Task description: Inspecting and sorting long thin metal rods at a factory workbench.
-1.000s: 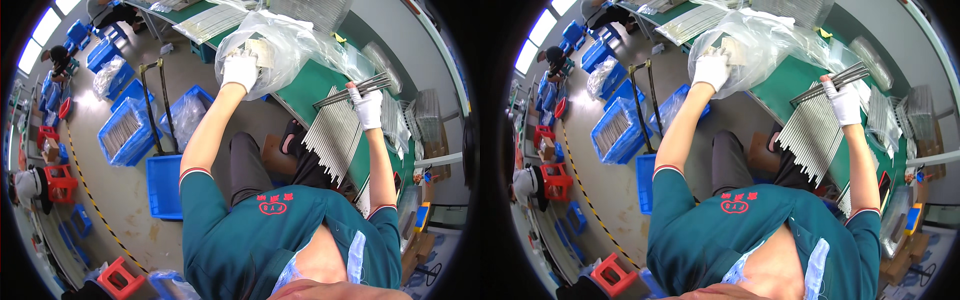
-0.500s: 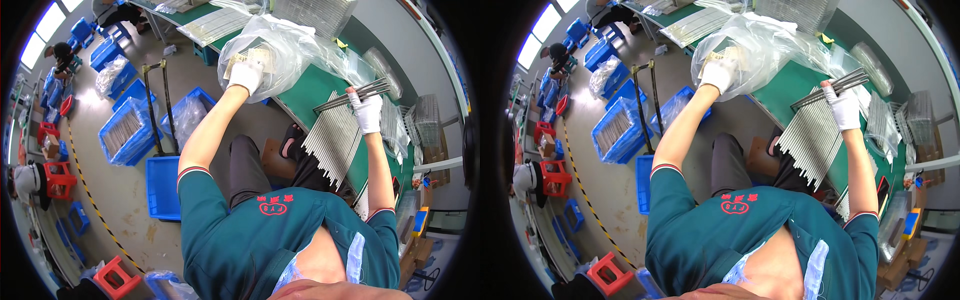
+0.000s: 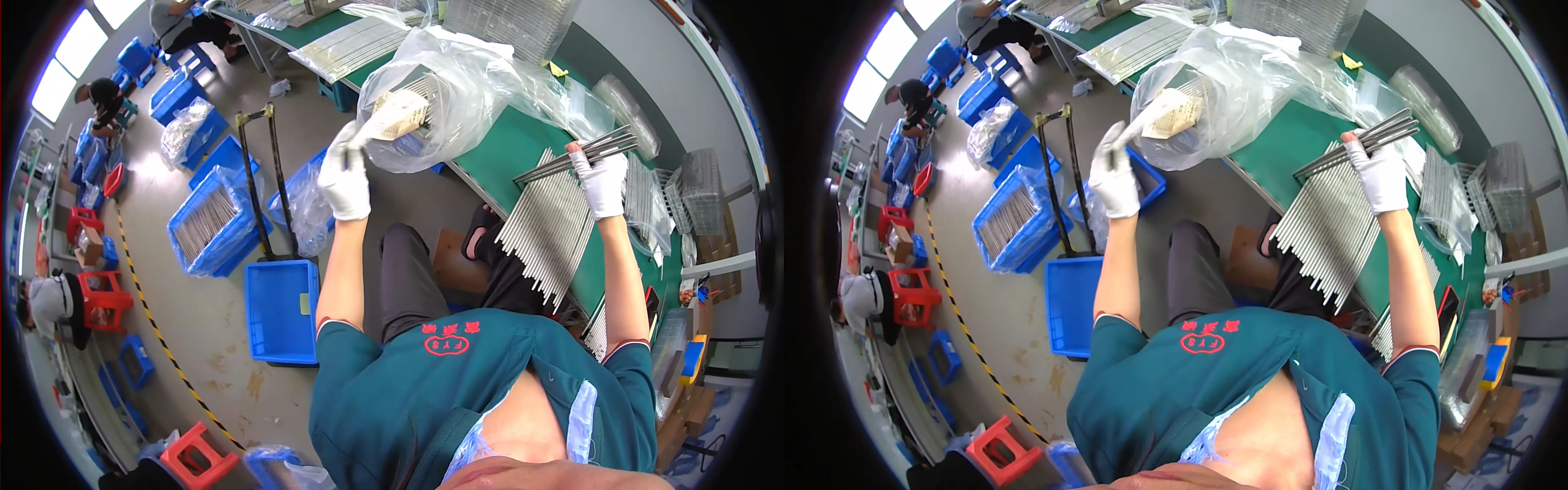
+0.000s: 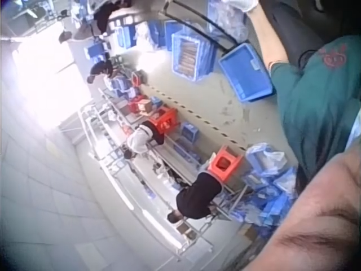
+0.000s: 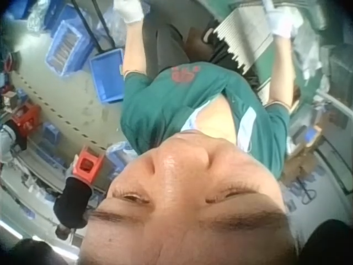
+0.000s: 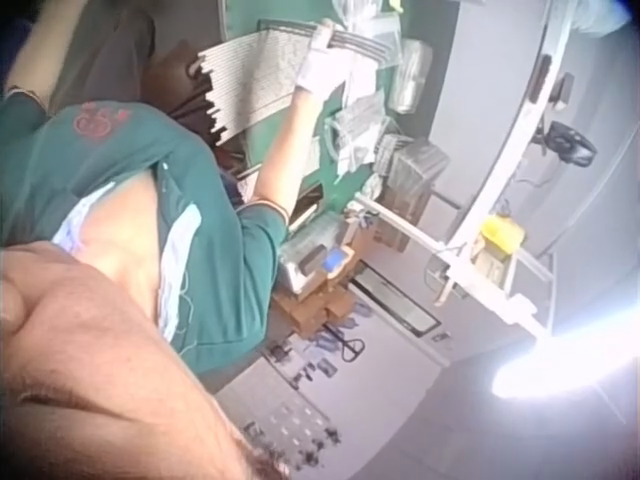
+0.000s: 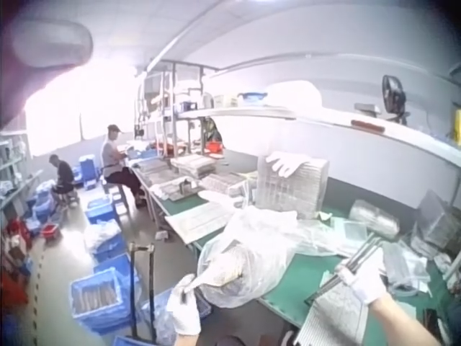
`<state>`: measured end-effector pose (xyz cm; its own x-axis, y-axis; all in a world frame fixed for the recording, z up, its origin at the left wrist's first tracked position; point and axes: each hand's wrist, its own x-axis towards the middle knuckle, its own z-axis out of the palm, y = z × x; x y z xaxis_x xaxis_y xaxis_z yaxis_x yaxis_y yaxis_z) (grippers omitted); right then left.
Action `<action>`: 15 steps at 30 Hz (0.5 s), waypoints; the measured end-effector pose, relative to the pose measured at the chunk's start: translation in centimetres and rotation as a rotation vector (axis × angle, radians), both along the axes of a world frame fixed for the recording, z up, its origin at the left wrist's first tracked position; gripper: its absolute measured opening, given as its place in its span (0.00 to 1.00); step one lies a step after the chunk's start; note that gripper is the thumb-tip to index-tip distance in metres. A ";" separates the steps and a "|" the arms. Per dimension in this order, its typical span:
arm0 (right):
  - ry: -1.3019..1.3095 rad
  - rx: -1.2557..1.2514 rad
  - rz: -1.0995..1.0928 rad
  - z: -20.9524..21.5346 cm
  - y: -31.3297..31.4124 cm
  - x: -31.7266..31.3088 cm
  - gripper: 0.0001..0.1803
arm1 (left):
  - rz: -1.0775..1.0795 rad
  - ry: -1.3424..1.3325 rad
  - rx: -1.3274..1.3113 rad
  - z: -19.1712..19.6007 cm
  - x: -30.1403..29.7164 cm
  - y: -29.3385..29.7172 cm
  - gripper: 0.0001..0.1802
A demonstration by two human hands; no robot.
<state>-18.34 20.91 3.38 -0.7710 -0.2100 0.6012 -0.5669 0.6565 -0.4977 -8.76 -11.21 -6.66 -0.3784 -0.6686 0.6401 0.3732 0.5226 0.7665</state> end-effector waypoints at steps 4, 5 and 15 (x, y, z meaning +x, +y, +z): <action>-0.056 -0.007 0.004 0.3 0.1 0.1 0.10 | -0.252 0.000 0.764 0.1 2.3 -0.4 0.11; -0.061 -0.003 0.001 0.3 0.1 0.2 0.10 | -0.295 -0.063 0.820 0.4 3.0 -0.4 0.11; -0.036 0.010 -0.031 0.4 -0.2 0.4 0.10 | -0.300 -0.184 0.739 1.1 4.3 -0.8 0.14</action>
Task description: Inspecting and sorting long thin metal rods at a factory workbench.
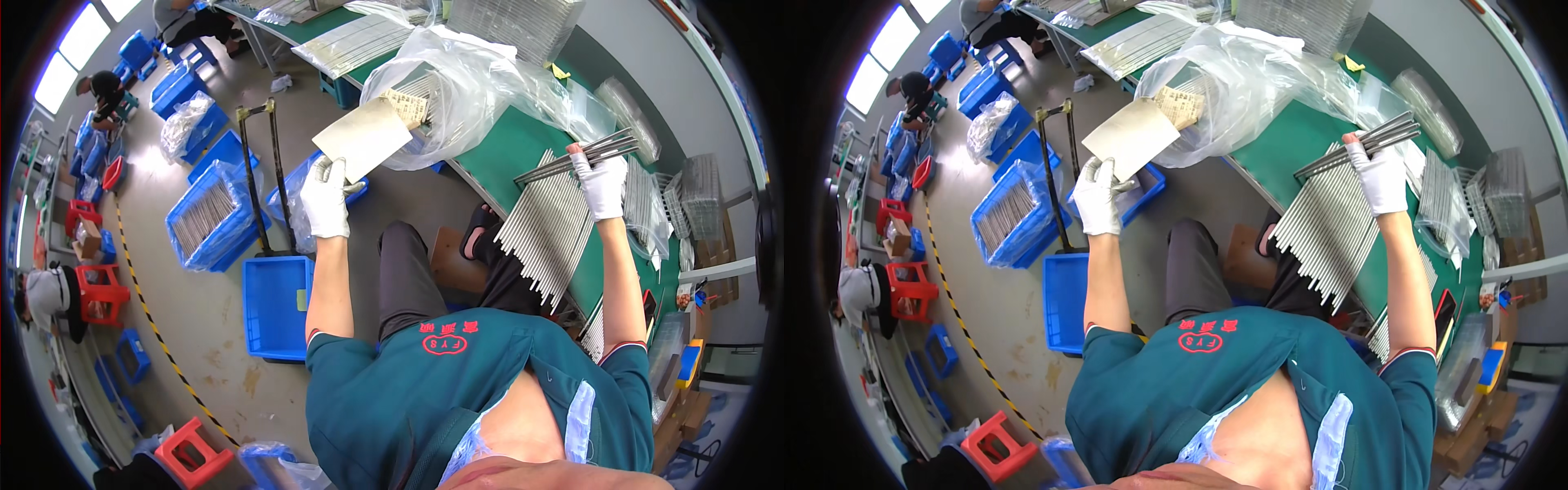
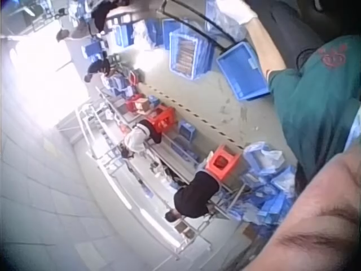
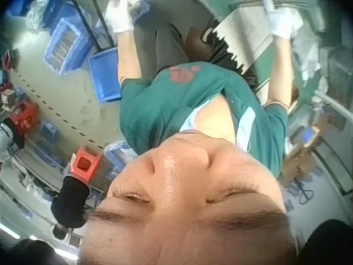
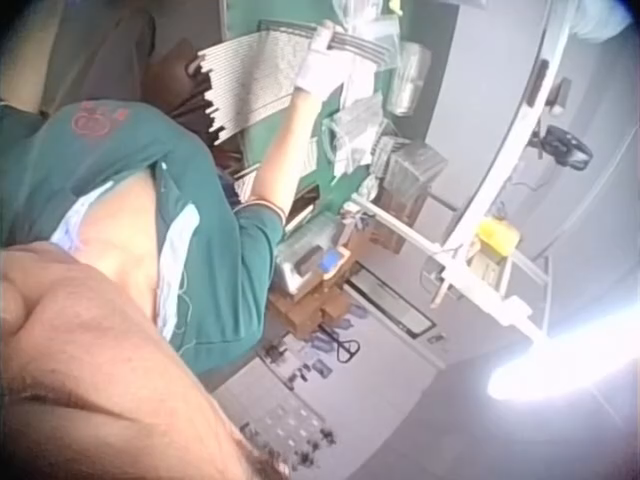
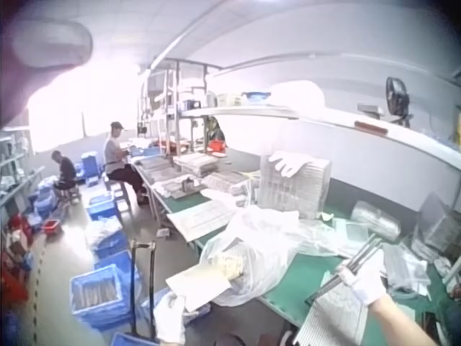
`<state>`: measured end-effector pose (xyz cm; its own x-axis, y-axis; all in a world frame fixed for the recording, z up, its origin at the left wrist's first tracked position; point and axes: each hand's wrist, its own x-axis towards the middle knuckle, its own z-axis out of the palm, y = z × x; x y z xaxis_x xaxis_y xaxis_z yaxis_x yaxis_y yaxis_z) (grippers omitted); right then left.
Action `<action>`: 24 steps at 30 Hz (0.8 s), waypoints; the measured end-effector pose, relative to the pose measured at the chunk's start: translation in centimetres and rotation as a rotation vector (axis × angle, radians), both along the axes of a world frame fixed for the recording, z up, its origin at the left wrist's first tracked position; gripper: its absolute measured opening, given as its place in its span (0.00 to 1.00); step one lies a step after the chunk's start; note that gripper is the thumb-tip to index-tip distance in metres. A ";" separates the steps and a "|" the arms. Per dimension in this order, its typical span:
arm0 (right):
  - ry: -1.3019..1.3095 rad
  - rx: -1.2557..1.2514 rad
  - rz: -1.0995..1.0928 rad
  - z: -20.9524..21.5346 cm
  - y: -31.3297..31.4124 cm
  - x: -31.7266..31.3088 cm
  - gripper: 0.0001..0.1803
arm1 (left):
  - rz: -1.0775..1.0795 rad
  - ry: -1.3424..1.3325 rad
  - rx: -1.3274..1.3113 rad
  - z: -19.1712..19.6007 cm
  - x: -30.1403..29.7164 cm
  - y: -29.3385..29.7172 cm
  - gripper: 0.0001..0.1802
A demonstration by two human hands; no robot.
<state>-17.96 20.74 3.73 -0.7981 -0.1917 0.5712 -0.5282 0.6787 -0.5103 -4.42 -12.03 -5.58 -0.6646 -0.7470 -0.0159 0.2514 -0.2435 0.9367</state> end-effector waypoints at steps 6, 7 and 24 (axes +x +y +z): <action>-0.025 -0.064 0.044 0.1 -0.2 0.2 0.10 | 0.416 0.215 -0.882 -0.2 -1.3 0.4 0.10; -0.035 -0.012 0.023 0.3 -0.3 0.4 0.09 | 0.489 0.152 -0.940 -0.3 -1.3 0.7 0.11; -0.049 0.008 0.022 0.1 -0.1 0.0 0.10 | -0.149 0.779 0.380 -5.3 0.3 -4.2 0.10</action>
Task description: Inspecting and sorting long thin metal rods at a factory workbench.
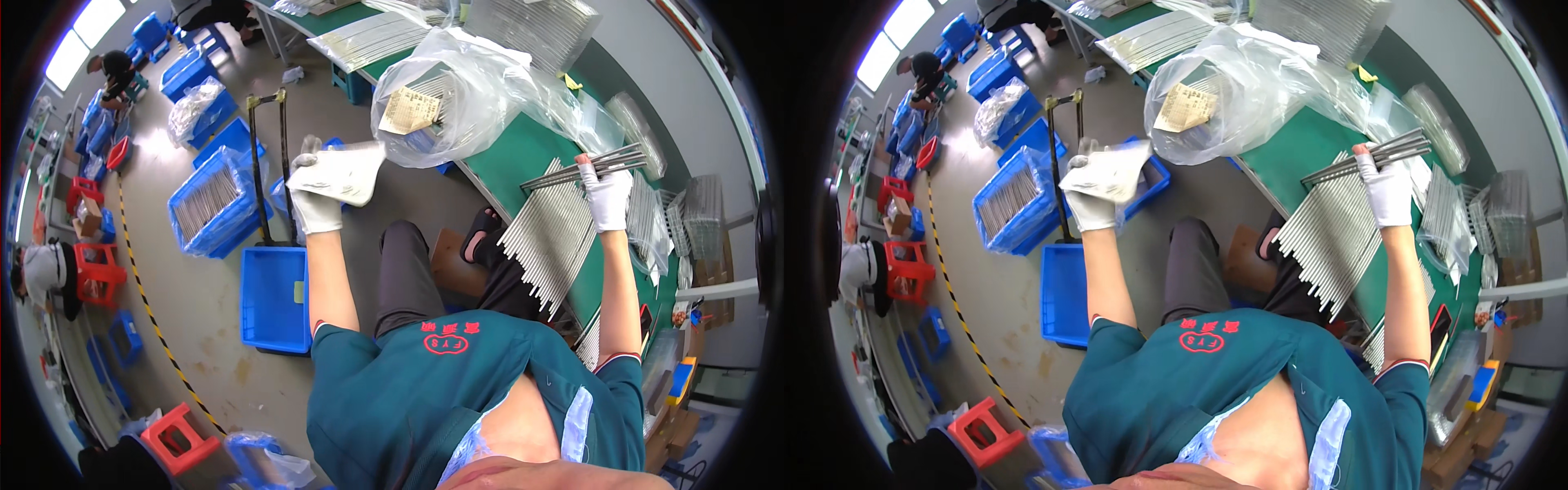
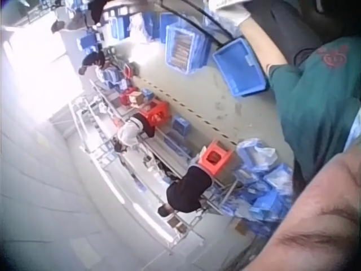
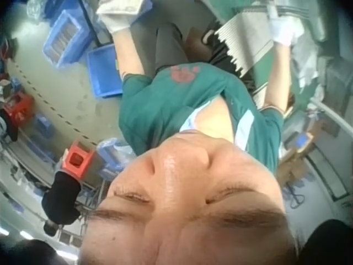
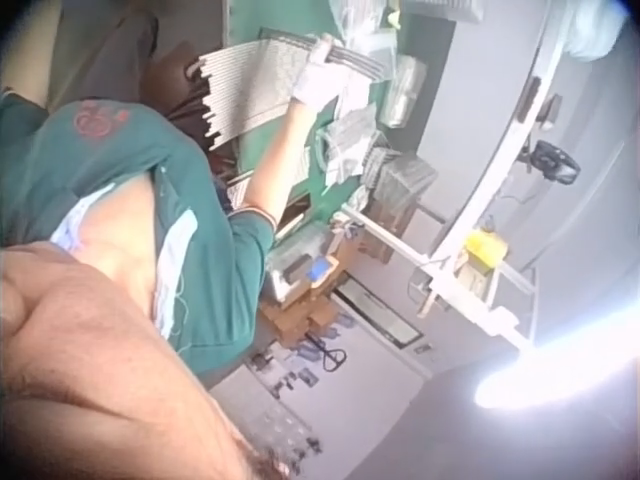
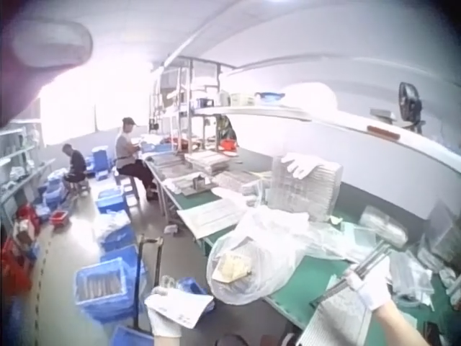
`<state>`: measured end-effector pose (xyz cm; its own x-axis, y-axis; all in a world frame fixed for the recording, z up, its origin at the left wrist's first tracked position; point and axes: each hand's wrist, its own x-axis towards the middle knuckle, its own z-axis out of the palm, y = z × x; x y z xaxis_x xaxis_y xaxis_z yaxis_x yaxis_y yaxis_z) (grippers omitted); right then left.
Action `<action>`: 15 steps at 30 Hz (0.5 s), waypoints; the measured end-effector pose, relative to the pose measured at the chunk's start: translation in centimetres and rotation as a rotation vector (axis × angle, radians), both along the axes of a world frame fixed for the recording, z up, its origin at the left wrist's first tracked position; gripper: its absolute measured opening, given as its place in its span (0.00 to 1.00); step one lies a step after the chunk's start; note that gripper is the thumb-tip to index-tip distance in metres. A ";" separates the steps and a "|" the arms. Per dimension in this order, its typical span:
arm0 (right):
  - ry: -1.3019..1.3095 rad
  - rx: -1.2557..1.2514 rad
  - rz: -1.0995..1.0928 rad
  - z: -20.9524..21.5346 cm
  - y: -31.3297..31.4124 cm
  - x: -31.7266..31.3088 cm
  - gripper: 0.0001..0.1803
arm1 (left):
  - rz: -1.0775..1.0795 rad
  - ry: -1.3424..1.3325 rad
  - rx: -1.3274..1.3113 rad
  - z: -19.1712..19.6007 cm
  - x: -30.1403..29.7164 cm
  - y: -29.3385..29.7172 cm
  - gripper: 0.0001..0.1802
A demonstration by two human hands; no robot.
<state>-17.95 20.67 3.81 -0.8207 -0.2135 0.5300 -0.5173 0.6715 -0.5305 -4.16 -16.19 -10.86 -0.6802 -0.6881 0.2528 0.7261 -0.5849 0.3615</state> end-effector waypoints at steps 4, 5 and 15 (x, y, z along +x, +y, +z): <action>0.003 0.086 -0.040 -0.9 1.2 -1.0 0.13 | -0.359 0.261 0.267 1.4 0.5 0.1 0.13; 0.027 0.119 -0.027 -0.9 1.3 -1.3 0.13 | -0.587 0.521 0.295 -0.4 0.5 -1.0 0.13; -0.104 0.122 -0.063 -2.1 2.6 -2.6 0.14 | -0.949 0.358 0.116 0.0 1.0 0.1 0.16</action>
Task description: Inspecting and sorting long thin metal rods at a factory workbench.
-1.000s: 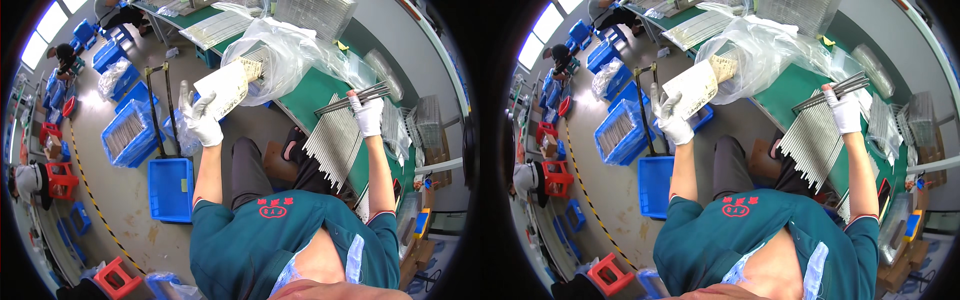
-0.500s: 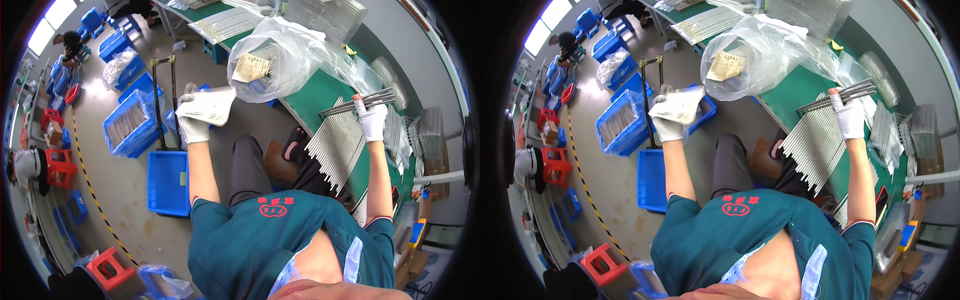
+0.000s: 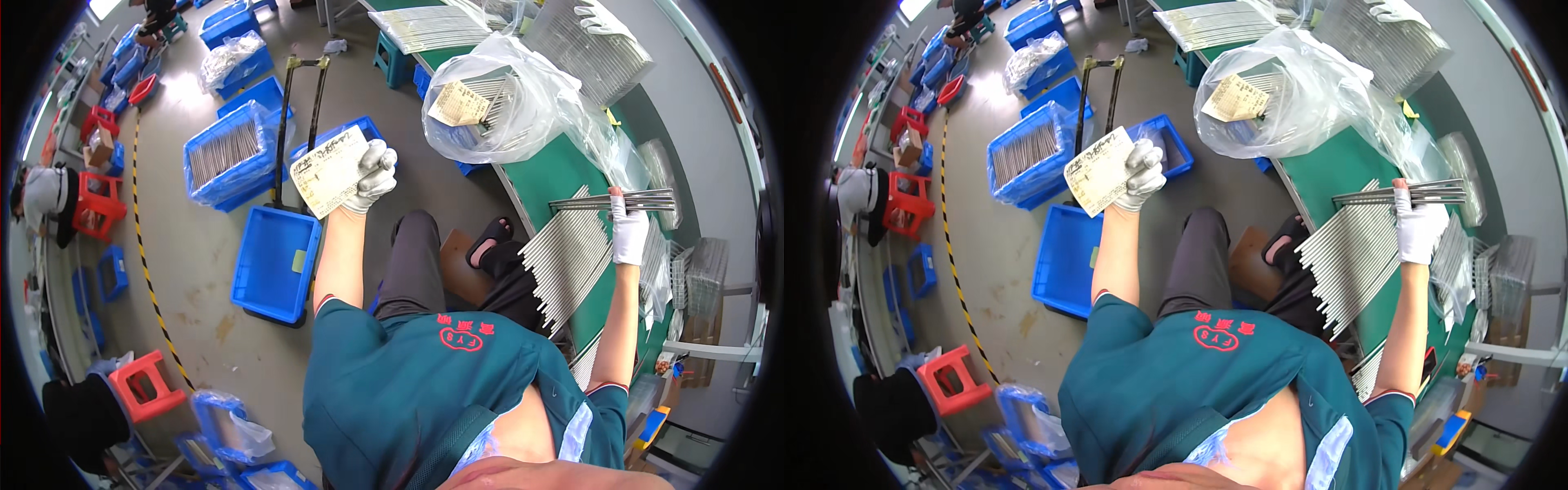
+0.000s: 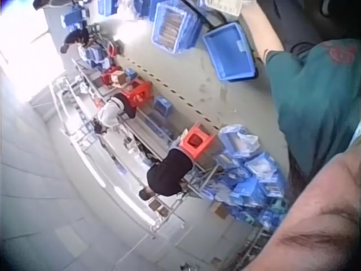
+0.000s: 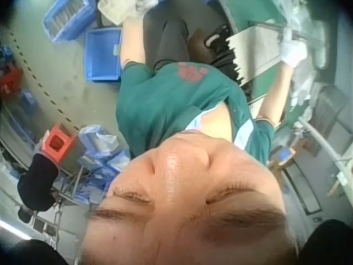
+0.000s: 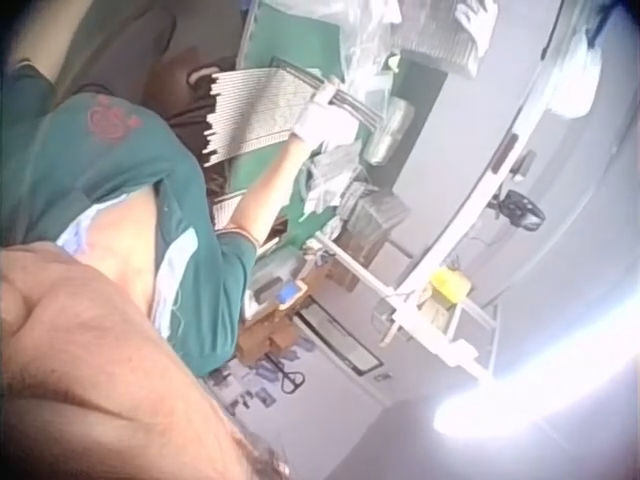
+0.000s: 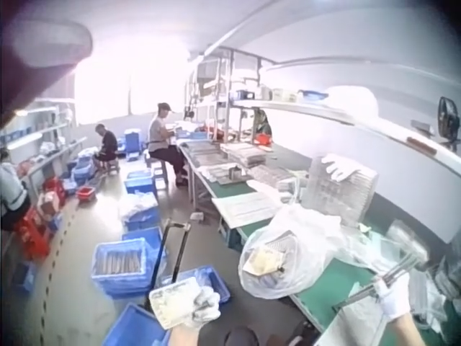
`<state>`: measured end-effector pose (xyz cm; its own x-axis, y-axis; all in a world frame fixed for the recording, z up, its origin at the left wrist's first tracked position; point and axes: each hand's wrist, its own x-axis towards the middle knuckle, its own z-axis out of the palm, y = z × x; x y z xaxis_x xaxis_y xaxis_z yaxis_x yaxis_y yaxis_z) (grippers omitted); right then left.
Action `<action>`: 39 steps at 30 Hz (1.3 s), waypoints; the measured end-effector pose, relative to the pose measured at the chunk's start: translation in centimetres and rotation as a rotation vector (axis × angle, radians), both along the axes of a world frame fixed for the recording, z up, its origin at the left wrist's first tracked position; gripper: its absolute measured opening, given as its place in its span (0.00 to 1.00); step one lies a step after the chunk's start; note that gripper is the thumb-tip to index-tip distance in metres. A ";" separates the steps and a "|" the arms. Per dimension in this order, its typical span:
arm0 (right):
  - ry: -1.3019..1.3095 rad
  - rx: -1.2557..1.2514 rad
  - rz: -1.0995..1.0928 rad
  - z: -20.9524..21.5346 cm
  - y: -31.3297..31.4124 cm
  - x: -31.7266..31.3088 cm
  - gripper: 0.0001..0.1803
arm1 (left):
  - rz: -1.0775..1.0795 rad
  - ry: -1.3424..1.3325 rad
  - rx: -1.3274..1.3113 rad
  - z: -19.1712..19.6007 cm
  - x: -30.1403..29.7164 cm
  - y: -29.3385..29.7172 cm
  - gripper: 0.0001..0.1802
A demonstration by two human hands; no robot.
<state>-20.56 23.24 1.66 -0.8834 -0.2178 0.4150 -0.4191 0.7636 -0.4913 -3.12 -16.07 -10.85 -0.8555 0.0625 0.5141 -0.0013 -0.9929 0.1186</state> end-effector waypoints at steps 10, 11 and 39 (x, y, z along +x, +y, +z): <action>0.025 -0.012 0.021 -0.3 0.4 -0.4 0.13 | -0.080 -0.078 -0.053 -1.2 0.0 0.1 0.18; 0.024 -0.025 0.028 -0.4 0.4 -0.4 0.13 | -0.098 -0.078 -0.048 -1.2 0.0 0.1 0.18; -0.018 -0.047 0.024 0.0 0.1 0.0 0.13 | -0.135 -0.173 -0.205 -1.0 -0.1 1.6 0.22</action>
